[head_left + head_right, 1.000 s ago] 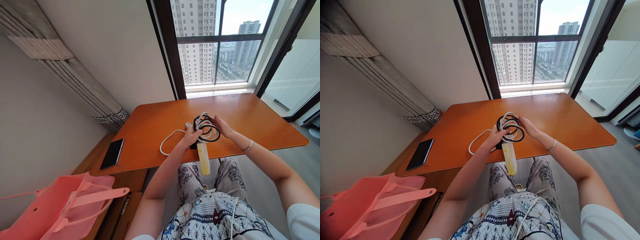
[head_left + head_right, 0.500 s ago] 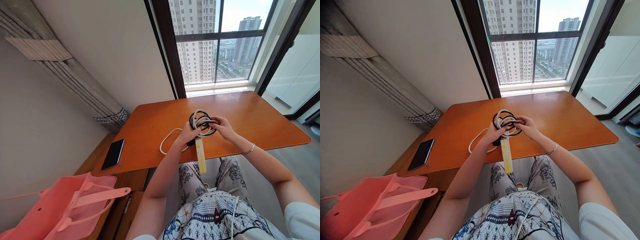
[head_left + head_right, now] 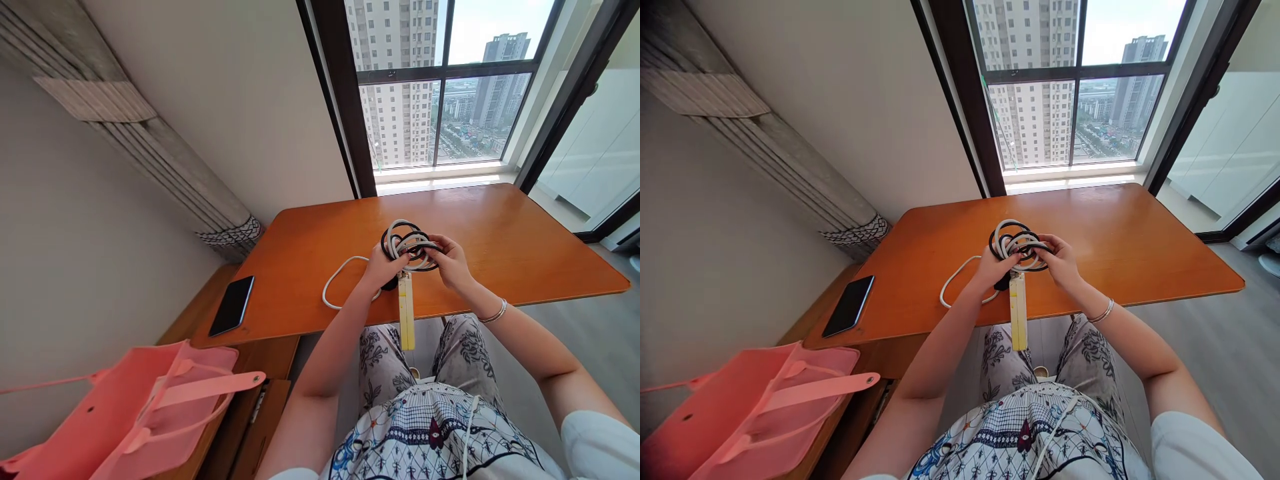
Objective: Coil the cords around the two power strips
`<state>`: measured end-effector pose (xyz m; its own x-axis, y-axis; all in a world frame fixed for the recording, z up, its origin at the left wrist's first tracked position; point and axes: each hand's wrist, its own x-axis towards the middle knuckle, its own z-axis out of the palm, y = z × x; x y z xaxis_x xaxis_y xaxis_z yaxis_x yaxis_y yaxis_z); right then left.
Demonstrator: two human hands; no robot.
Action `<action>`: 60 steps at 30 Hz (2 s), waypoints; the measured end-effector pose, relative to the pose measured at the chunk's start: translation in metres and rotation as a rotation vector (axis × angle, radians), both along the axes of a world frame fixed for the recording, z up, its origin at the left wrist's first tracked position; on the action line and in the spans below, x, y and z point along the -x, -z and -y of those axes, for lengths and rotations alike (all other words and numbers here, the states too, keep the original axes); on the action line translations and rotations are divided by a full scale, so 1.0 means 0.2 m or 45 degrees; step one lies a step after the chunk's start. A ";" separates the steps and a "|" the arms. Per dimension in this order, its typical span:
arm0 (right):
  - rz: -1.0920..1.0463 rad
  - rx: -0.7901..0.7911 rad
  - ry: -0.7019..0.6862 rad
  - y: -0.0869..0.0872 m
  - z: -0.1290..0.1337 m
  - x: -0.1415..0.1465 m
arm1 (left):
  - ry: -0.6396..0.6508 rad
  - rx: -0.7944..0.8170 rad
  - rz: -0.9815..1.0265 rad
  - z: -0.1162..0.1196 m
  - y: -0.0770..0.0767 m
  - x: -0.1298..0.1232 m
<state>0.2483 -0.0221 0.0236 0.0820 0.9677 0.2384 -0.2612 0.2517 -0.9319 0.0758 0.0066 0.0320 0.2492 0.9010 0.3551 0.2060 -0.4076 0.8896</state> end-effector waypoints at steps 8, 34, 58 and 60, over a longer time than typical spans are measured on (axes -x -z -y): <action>0.031 0.036 0.030 0.01 0.01 -0.01 | -0.267 -0.016 -0.098 0.02 -0.02 -0.04; 0.030 0.076 -0.189 0.00 -0.06 -0.03 | -0.036 -0.551 -0.588 0.01 -0.18 0.02; 0.536 -0.472 0.425 0.09 -0.07 0.00 | 0.068 0.069 0.230 -0.03 -0.10 -0.04; 0.750 -0.634 0.663 0.10 -0.07 0.00 | 0.045 0.088 0.253 -0.03 -0.10 -0.05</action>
<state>0.2492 -0.0078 0.0036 0.2108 0.6180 0.7574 0.4778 0.6108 -0.6314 0.0854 0.0127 0.0521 0.2122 0.9170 0.3377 0.0103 -0.3476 0.9376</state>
